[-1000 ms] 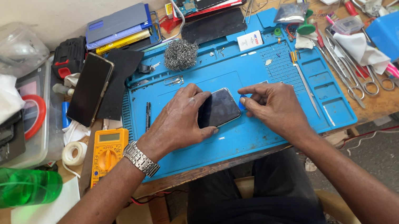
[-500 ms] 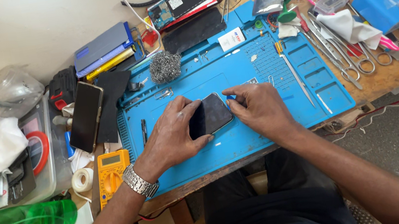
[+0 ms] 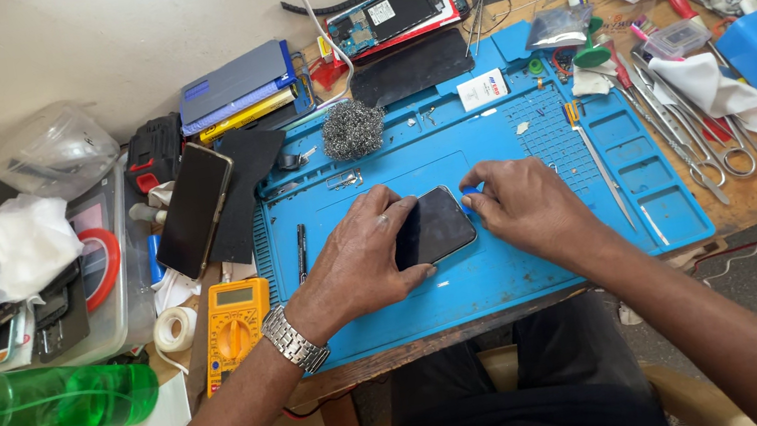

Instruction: The person uses a blue plastic prying tool to separate the back cover of a smartphone from its frame. After removing the cover, they place it on the workbench and pick up a black pen, using it to point at the internal components of the device.

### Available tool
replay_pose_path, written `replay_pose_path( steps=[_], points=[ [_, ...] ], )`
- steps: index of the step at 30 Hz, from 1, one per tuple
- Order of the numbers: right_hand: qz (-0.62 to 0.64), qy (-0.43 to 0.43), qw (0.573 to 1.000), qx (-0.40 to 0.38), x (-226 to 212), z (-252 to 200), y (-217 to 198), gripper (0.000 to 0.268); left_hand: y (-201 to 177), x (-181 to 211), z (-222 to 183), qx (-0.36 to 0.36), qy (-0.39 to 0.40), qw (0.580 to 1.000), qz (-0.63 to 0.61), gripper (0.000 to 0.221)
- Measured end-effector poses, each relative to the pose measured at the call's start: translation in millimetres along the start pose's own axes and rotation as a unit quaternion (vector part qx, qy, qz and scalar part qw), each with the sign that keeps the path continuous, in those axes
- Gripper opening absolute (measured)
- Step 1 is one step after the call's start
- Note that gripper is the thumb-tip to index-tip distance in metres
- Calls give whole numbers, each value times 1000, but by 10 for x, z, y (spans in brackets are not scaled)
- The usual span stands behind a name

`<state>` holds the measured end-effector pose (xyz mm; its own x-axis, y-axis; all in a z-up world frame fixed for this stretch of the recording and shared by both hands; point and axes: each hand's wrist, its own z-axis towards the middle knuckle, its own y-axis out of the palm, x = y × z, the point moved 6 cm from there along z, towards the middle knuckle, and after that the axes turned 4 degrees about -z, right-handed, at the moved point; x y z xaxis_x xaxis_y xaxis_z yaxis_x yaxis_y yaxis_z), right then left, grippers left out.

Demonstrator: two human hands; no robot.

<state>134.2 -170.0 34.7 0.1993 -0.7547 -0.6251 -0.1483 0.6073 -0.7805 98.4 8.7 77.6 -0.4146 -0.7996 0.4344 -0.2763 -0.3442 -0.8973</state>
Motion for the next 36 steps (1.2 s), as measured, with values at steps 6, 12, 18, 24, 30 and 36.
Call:
replay_pose_path(
  steps=[6, 12, 18, 24, 30, 36],
  points=[
    [38, 34, 999, -12, -47, 2, -13, 22, -24, 15, -8, 17, 10, 1000, -15, 83],
    [19, 45, 999, 16, -127, -32, 50, 19, -27, -13, -22, 28, -8, 999, -33, 82],
    [-28, 7, 999, 39, -189, 73, 112, 20, -9, -62, -63, 47, 3, 998, -48, 80],
    [-39, 5, 999, 6, -215, 146, 123, 20, 51, -133, -50, 29, -10, 999, -45, 84],
    [-97, -7, 995, 21, -244, 102, 130, 24, 46, -112, -44, 15, -10, 1000, -24, 86],
    [112, 23, 993, 39, 38, 92, 61, 31, 60, -143, -26, 2, -31, 999, -33, 87]
  ],
)
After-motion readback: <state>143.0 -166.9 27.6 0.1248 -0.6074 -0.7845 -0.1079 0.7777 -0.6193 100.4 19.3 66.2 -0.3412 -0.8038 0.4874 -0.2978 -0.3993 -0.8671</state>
